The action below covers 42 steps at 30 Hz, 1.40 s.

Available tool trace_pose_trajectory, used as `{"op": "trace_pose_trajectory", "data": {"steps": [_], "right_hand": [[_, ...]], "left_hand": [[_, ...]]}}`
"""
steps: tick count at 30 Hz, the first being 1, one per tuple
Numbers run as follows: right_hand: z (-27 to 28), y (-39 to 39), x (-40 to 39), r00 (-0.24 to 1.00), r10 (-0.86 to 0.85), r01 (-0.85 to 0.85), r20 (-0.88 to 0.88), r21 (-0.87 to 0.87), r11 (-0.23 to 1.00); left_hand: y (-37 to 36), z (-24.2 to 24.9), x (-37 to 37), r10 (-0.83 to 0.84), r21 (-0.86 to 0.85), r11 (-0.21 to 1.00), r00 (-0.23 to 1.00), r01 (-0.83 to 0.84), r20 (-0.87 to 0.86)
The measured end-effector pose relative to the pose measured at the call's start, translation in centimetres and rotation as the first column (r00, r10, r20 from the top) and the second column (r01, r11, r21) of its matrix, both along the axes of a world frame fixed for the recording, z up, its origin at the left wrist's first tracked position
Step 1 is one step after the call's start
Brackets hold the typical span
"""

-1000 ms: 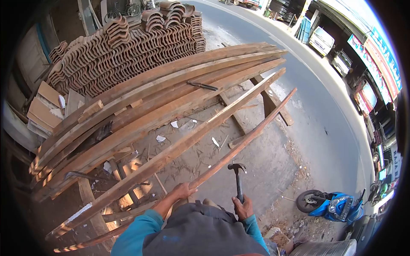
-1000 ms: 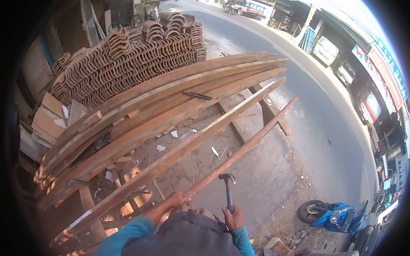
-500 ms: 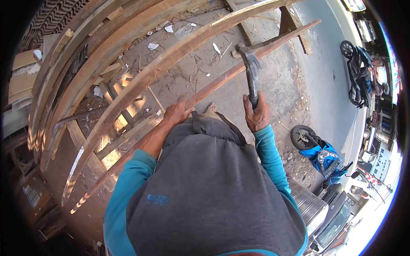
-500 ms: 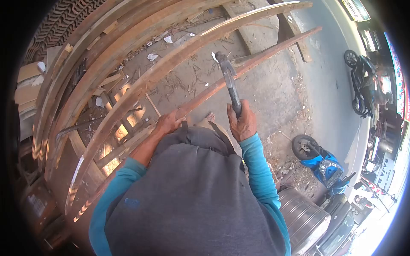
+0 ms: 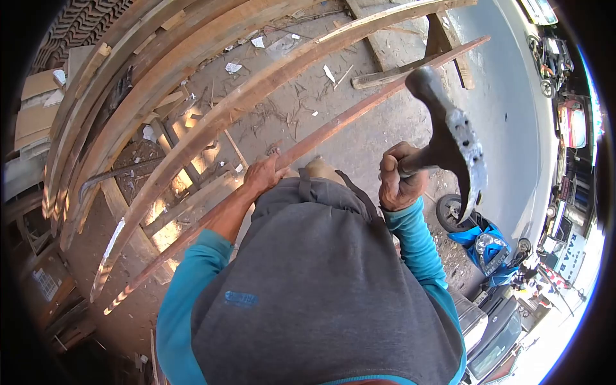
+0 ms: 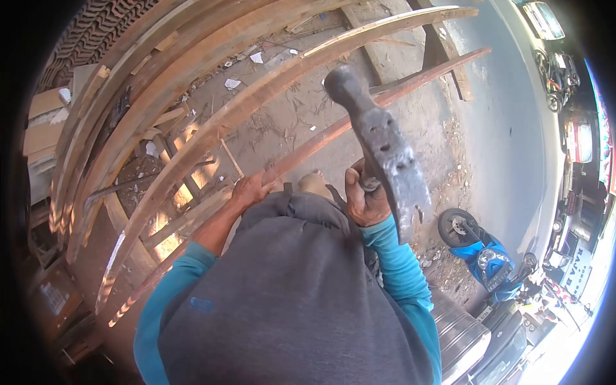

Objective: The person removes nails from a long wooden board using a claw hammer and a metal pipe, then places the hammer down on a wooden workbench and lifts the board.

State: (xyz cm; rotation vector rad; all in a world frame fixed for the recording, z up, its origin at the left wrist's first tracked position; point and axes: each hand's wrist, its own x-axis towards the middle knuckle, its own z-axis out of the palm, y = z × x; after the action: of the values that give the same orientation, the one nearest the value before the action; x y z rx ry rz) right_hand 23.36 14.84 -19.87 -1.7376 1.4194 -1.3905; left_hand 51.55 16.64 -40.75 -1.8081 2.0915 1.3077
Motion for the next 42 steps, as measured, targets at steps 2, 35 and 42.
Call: {"op": "trace_pose_trajectory", "data": {"steps": [2, 35, 42], "right_hand": [[-4.8, 1.6, -2.5, 0.908, -0.016, 0.088, -0.419, 0.154, 0.984], [-12.0, 9.5, -5.9, 0.905, -0.112, 0.408, -0.41, 0.766, 0.497], [-5.1, 6.4, -3.4, 0.938, -0.237, 0.345, -0.252, 0.629, 0.697]], "left_hand": [[-0.1, 0.4, 0.0, -0.005, 0.0, 1.0, 1.0, 0.005, 0.009], [-3.4, 3.7, -2.1, -0.045, 0.136, 0.989, 0.997, 0.052, -0.055], [-3.4, 1.3, -2.0, 0.036, 0.074, 0.997, 0.999, -0.034, -0.034]]}}
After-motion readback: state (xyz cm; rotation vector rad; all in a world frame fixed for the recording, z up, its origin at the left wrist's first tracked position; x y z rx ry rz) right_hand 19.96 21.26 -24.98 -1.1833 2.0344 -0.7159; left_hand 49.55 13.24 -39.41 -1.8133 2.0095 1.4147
